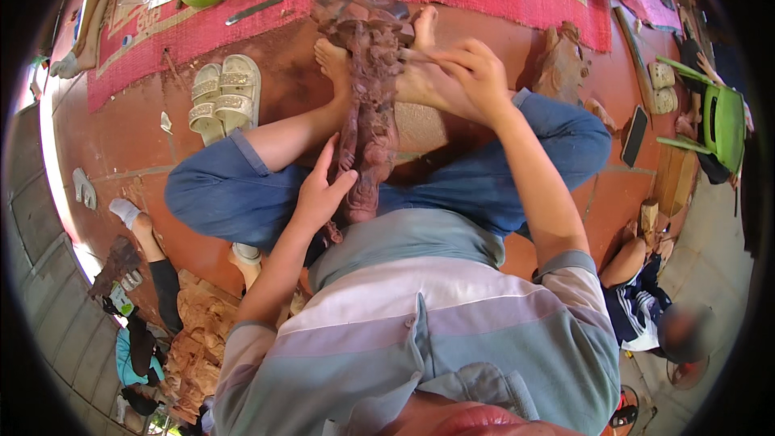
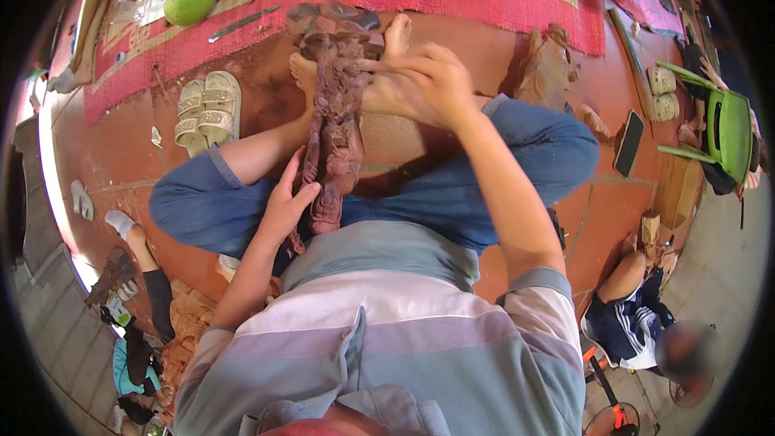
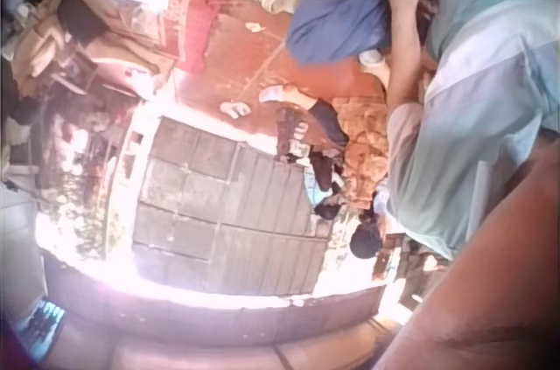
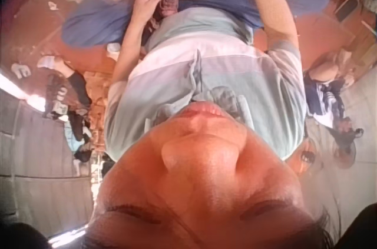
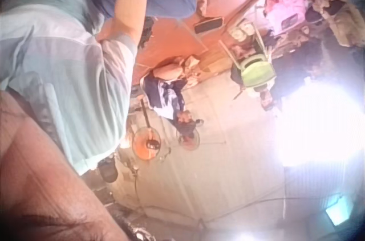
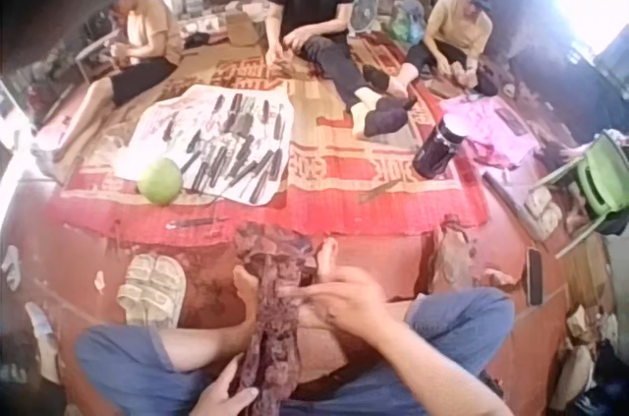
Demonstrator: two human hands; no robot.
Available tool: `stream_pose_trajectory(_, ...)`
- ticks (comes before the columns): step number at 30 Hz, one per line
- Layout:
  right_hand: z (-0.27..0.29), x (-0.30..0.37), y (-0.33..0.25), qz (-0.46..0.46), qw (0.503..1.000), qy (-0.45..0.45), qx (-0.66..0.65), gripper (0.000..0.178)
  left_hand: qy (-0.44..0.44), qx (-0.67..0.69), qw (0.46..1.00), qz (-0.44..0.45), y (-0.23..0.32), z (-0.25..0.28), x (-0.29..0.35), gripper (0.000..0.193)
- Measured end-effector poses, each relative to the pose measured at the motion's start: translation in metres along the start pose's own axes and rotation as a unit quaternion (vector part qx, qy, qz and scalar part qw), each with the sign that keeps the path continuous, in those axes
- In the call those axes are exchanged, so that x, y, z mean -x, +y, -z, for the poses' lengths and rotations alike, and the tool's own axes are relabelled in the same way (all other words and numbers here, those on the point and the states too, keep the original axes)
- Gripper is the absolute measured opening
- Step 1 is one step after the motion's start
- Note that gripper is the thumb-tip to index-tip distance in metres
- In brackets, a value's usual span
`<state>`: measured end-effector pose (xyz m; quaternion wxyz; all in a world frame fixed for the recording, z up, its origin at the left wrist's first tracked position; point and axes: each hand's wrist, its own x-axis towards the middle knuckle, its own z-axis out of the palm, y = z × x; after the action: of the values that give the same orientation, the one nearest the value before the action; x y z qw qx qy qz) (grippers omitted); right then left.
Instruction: The person sits cross-legged on the floor and carves a dark wooden object using a small knife. They hold the wood in their left hand and use the knife in their right hand to shape the surface, occasionally rotating the object to access different areas.
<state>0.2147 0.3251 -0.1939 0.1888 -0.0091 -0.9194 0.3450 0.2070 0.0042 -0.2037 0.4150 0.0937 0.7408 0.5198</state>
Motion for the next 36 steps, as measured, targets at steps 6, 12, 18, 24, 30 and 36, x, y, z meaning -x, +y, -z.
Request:
stream_pose_trajectory(6,-0.081,-0.025,-0.042,0.107,0.985,-0.113,-0.074,0.021,-0.003,-0.013,1.0,0.002,0.001,0.002,0.001,0.071)
stream_pose_trajectory(12,0.018,0.033,0.05,-0.075,0.969,-0.212,0.106,0.018,-0.003,-0.017,1.0,-0.011,-0.001,0.001,0.0,0.076)
stream_pose_trajectory(18,0.037,0.053,0.051,-0.277,0.937,0.11,-0.18,0.016,-0.044,-0.005,0.998,0.041,0.018,0.007,0.0,0.078)
stream_pose_trajectory(24,0.037,0.054,0.042,-0.221,0.965,0.112,-0.084,0.018,-0.063,0.167,0.976,0.128,0.048,0.035,0.005,0.074)
stream_pose_trajectory(30,0.035,0.051,0.043,-0.192,0.963,0.148,-0.119,0.017,-0.03,0.171,0.97,0.17,0.104,0.117,-0.001,0.061)
stream_pose_trajectory(36,0.033,0.052,0.039,-0.215,0.948,0.151,-0.178,0.018,0.034,0.218,0.972,0.074,0.164,0.141,-0.019,0.041)
